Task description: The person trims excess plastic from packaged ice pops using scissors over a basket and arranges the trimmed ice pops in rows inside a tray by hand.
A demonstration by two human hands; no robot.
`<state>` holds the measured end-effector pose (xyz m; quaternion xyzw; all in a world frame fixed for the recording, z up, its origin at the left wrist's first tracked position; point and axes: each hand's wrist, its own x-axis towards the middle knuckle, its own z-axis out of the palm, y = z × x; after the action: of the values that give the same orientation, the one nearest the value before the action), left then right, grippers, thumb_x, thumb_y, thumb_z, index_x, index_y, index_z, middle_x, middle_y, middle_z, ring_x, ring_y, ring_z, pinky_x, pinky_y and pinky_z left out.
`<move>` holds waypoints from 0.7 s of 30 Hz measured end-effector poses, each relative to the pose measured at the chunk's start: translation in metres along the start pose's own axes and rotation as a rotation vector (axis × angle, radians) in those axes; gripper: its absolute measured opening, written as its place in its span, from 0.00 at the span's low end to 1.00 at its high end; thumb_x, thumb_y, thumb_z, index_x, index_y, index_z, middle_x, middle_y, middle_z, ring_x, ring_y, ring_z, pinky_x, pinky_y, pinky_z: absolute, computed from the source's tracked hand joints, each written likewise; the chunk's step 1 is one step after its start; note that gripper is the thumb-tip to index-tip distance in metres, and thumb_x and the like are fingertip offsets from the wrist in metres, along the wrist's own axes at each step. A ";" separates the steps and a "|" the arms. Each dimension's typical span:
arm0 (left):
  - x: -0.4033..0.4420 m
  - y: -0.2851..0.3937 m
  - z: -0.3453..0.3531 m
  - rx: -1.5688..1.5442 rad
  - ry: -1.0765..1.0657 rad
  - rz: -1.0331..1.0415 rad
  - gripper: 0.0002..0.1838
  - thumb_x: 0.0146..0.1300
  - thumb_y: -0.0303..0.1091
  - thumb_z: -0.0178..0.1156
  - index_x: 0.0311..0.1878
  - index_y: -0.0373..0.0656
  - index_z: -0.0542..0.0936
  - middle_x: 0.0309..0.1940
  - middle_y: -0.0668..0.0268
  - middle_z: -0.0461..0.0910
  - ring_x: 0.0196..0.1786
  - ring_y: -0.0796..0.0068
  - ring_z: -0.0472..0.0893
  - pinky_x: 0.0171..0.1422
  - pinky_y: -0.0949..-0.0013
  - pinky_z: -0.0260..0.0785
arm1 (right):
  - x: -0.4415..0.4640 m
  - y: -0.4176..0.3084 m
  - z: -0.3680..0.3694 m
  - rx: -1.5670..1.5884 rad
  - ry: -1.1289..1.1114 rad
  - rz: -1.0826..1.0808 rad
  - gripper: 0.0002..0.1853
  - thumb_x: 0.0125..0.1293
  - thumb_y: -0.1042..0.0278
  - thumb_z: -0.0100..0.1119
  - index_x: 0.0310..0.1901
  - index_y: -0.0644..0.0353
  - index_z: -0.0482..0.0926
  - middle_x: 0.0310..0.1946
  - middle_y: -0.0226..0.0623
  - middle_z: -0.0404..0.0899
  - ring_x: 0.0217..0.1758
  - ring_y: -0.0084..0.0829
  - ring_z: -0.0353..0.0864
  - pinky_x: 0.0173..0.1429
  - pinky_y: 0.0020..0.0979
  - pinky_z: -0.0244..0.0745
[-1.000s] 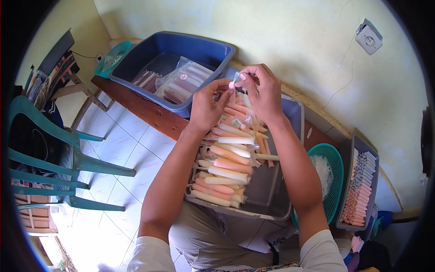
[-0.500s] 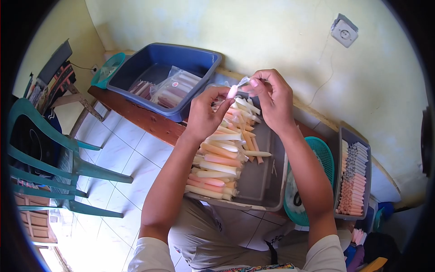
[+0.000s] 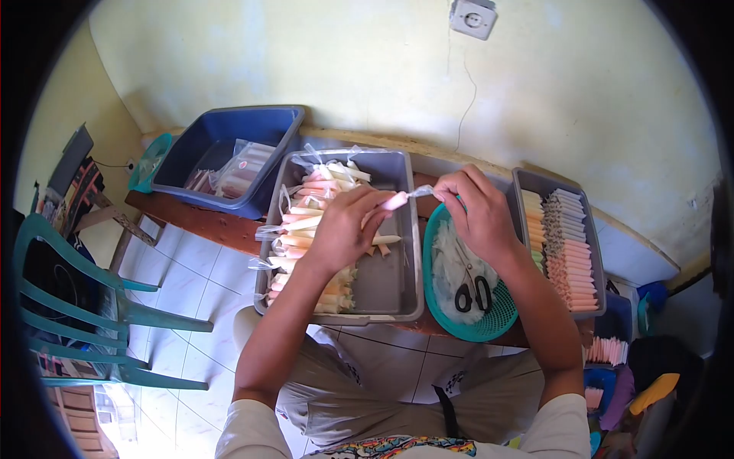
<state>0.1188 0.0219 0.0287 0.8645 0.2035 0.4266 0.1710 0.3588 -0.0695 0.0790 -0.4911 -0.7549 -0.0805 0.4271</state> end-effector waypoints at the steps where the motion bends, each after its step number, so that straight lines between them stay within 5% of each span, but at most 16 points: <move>1: -0.001 0.006 0.007 0.034 -0.027 0.027 0.19 0.66 0.20 0.71 0.61 0.41 0.87 0.49 0.56 0.89 0.49 0.52 0.88 0.54 0.56 0.80 | -0.010 0.003 -0.009 -0.042 -0.018 -0.014 0.04 0.73 0.73 0.68 0.43 0.57 0.82 0.38 0.37 0.79 0.35 0.44 0.85 0.38 0.42 0.81; 6: -0.006 0.036 0.046 -0.003 -0.068 0.070 0.21 0.67 0.23 0.71 0.62 0.46 0.87 0.48 0.59 0.86 0.50 0.53 0.86 0.55 0.54 0.79 | -0.062 0.018 -0.043 -0.089 -0.017 0.032 0.04 0.73 0.71 0.68 0.43 0.56 0.82 0.37 0.36 0.79 0.36 0.45 0.85 0.39 0.42 0.81; 21: 0.028 0.051 0.132 0.049 -0.148 0.181 0.19 0.67 0.26 0.71 0.61 0.42 0.87 0.48 0.59 0.88 0.51 0.54 0.86 0.56 0.54 0.79 | -0.142 0.047 -0.073 -0.138 -0.041 0.317 0.08 0.71 0.69 0.70 0.48 0.56 0.84 0.42 0.37 0.83 0.40 0.43 0.90 0.42 0.41 0.85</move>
<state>0.2509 -0.0238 -0.0052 0.9124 0.1218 0.3701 0.1254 0.4598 -0.1809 0.0077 -0.6338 -0.6691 -0.0537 0.3843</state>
